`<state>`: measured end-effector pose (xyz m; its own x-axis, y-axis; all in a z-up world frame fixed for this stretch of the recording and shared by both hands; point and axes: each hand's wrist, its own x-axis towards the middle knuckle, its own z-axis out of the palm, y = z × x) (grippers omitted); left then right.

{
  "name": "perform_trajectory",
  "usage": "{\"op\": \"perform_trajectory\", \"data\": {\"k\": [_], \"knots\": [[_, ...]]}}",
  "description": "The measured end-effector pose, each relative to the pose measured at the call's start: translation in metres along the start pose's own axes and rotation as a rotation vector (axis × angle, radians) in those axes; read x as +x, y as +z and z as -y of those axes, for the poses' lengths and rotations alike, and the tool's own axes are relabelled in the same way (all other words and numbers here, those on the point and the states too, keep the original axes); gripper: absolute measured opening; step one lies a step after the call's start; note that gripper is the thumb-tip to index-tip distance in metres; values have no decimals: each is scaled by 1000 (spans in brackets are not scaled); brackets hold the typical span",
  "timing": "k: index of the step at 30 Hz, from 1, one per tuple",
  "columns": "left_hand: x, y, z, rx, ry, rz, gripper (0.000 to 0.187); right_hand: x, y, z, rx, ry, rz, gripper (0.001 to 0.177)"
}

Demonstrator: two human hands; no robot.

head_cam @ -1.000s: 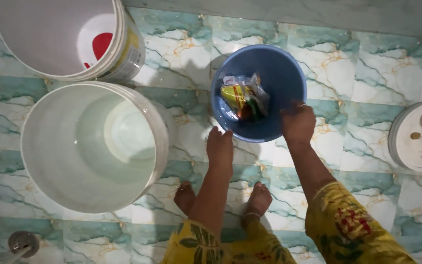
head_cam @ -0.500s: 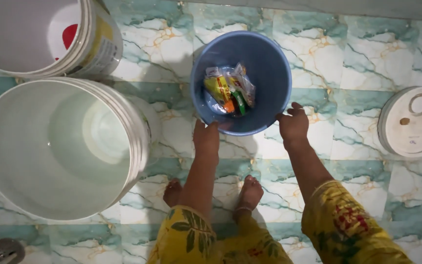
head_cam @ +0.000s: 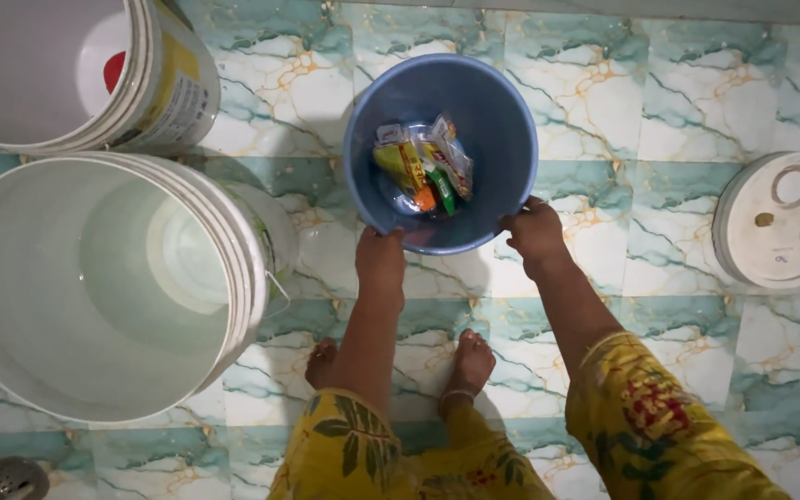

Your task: The person picks up a small yellow and white packet from the bathroom floor, opens it, and places it into a blue bucket. They then pick up a second similar packet and place it into the same bucket.

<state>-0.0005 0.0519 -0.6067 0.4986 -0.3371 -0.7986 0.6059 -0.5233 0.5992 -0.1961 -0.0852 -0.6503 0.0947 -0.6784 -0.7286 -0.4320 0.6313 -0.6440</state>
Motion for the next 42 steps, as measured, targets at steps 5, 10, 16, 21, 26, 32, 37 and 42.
{"op": "perform_trajectory", "data": {"k": [5, 10, 16, 21, 26, 32, 37, 42], "knots": [[0, -1, -1, -7, -67, -26, 25, -4, 2, 2, 34, 63, 31, 37], [-2, 3, -5, -49, -93, 12, 26, 1, 2, -2, 97, 36, 56, 33], [-2, -3, -4, -51, -114, 83, 29, -5, 2, 8, 138, -13, 54, 27], [-7, -5, -7, -91, -142, 102, 26, -15, -1, 32, 183, -25, 49, 27], [-33, -10, -21, -171, -117, 136, 25, -43, -6, 64, 141, -55, 29, 25], [-69, -18, -61, -195, -79, 101, 26, -93, -4, 102, 57, -139, -61, 33], [-94, -41, -90, -338, -75, 91, 32, -134, 5, 125, 113, -169, -85, 29], [-118, -75, -118, -399, 6, 86, 29, -185, 28, 153, 201, -203, -74, 29]]}}
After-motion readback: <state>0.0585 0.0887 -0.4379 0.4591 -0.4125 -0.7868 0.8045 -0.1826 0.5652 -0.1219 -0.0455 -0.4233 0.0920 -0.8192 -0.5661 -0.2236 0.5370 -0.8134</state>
